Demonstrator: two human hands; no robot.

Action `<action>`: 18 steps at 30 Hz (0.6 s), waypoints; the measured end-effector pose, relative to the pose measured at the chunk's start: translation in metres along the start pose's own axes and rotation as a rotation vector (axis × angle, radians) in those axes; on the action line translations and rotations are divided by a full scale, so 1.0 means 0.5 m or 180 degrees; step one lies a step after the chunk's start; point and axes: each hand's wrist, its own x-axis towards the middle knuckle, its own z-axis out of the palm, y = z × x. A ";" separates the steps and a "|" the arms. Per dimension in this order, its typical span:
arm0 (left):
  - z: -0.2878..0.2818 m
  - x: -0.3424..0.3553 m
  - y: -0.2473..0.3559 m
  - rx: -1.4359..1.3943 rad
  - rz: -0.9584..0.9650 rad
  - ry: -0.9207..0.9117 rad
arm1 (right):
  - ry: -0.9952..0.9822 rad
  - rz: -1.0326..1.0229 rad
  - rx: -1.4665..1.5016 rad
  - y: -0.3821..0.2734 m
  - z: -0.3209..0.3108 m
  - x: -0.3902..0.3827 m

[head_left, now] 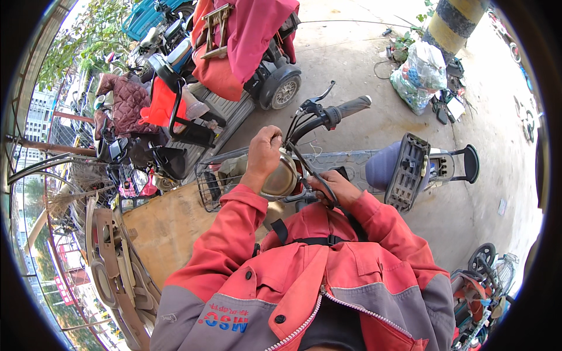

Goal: The person works on the handlebar area of a scooter, using pliers to strip and adjust wires. They repeatedly cut and manipulate the wiring near the handlebar stem throughout the clip.

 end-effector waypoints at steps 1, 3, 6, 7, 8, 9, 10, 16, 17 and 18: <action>0.000 0.000 -0.001 -0.0039 0.0000 -0.0004 | 0.0021 -0.0031 -0.0071 -0.001 0.000 -0.002; 0.003 0.000 -0.008 -0.0114 -0.0008 -0.0015 | 0.0096 -0.0165 -0.0413 0.002 -0.005 0.001; 0.010 -0.002 -0.019 -0.0327 -0.0122 -0.0053 | 0.0253 -0.0414 -0.1204 0.004 -0.016 0.014; 0.010 -0.003 -0.015 -0.0466 -0.0221 -0.0076 | 0.0303 -0.0458 -0.1454 -0.007 -0.016 0.011; 0.009 -0.004 -0.012 -0.0605 -0.0320 -0.0098 | 0.0351 -0.0503 -0.1704 -0.012 -0.015 0.011; 0.009 -0.004 -0.011 -0.0596 -0.0320 -0.0104 | 0.0396 -0.0543 -0.1751 -0.011 -0.015 0.012; 0.008 -0.003 -0.011 -0.0588 -0.0321 -0.0109 | 0.0441 -0.0583 -0.1798 -0.008 -0.015 0.014; 0.002 -0.003 0.005 -0.0481 -0.0327 -0.0127 | 0.0474 -0.0512 -0.2102 -0.015 -0.016 0.022; 0.001 -0.003 0.007 -0.0500 -0.0333 -0.0134 | 0.0491 -0.0497 -0.2159 -0.017 -0.015 0.023; 0.001 -0.003 0.004 -0.0347 -0.0207 -0.0087 | 0.0503 -0.0507 -0.2130 -0.022 -0.012 0.022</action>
